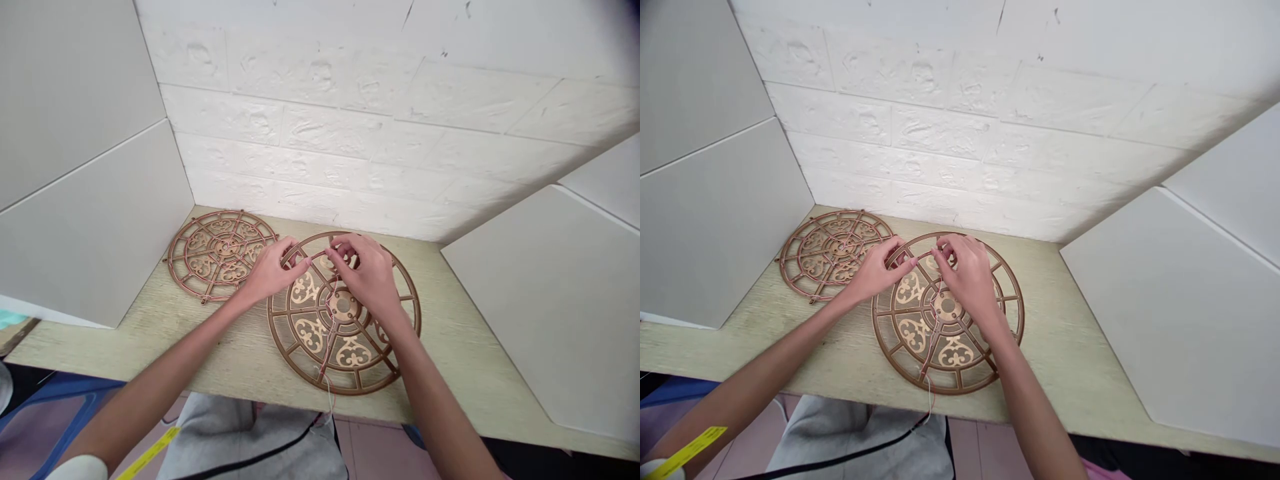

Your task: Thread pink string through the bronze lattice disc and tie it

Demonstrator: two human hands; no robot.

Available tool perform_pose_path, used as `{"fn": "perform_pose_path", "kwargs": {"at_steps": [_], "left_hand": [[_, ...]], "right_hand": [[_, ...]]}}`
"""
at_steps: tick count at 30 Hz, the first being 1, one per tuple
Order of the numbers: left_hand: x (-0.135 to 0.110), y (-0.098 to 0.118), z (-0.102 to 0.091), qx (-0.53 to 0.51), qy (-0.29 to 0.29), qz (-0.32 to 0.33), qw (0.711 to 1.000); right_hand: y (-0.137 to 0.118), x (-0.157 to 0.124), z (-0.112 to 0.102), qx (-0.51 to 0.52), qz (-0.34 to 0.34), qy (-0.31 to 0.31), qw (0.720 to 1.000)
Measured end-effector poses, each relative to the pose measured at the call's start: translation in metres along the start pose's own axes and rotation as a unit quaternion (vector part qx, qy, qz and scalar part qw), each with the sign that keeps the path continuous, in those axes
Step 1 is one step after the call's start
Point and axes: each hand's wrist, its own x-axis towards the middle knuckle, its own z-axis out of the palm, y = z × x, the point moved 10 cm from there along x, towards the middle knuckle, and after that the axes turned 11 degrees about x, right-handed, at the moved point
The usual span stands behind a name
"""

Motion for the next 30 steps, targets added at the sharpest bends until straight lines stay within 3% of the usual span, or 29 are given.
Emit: {"fn": "perform_pose_path", "kwargs": {"at_steps": [15, 30], "left_hand": [[0.001, -0.002, 0.001, -0.006, 0.000, -0.004, 1.000], [0.002, -0.001, 0.000, -0.004, 0.005, -0.006, 1.000]], "right_hand": [[-0.009, -0.003, -0.006, 0.028, -0.083, -0.044, 0.995], [-0.009, -0.015, -0.010, -0.052, -0.105, 0.054, 0.992]]}}
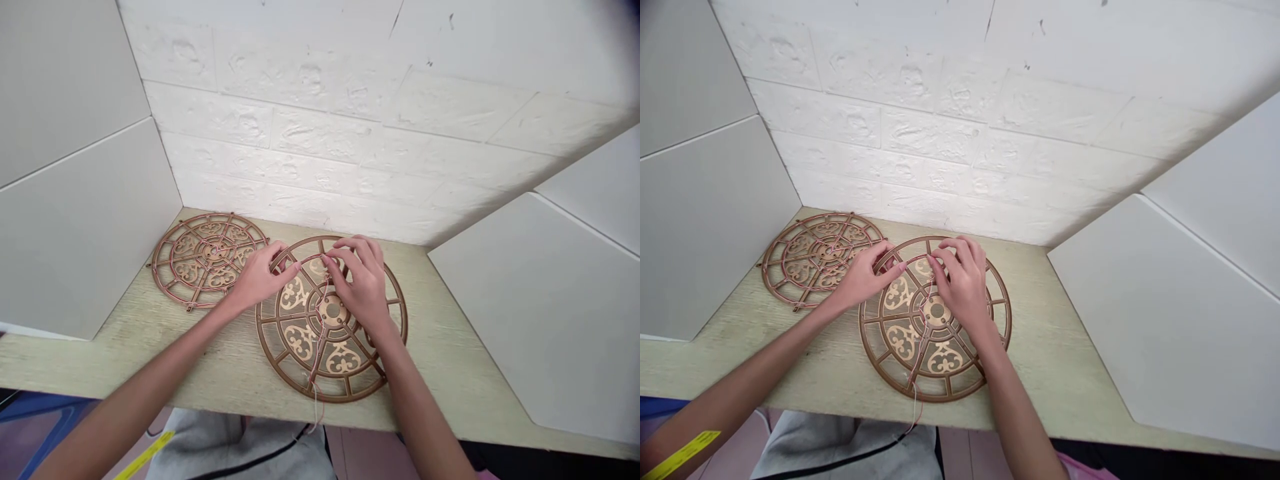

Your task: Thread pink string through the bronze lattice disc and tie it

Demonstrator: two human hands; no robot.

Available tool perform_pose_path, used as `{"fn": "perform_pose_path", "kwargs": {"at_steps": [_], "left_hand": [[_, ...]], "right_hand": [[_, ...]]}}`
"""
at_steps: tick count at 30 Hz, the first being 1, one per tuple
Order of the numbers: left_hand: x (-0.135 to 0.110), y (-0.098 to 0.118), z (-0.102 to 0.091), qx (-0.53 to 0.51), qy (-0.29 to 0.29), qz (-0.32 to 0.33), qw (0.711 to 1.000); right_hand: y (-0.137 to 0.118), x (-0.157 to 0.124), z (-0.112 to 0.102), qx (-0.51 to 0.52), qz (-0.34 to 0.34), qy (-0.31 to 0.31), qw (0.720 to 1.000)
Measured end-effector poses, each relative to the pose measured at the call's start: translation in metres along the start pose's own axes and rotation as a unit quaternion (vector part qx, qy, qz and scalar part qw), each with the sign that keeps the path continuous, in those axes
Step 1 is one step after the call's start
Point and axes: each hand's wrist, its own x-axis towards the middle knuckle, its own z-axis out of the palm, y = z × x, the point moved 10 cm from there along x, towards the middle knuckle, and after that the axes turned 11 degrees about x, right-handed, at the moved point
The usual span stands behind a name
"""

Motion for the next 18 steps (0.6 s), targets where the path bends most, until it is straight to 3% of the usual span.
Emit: {"fn": "perform_pose_path", "kwargs": {"at_steps": [18], "left_hand": [[0.001, -0.010, 0.005, -0.009, -0.015, -0.027, 0.999]], "right_hand": [[0.006, -0.006, 0.007, 0.042, 0.048, -0.020, 0.998]]}}
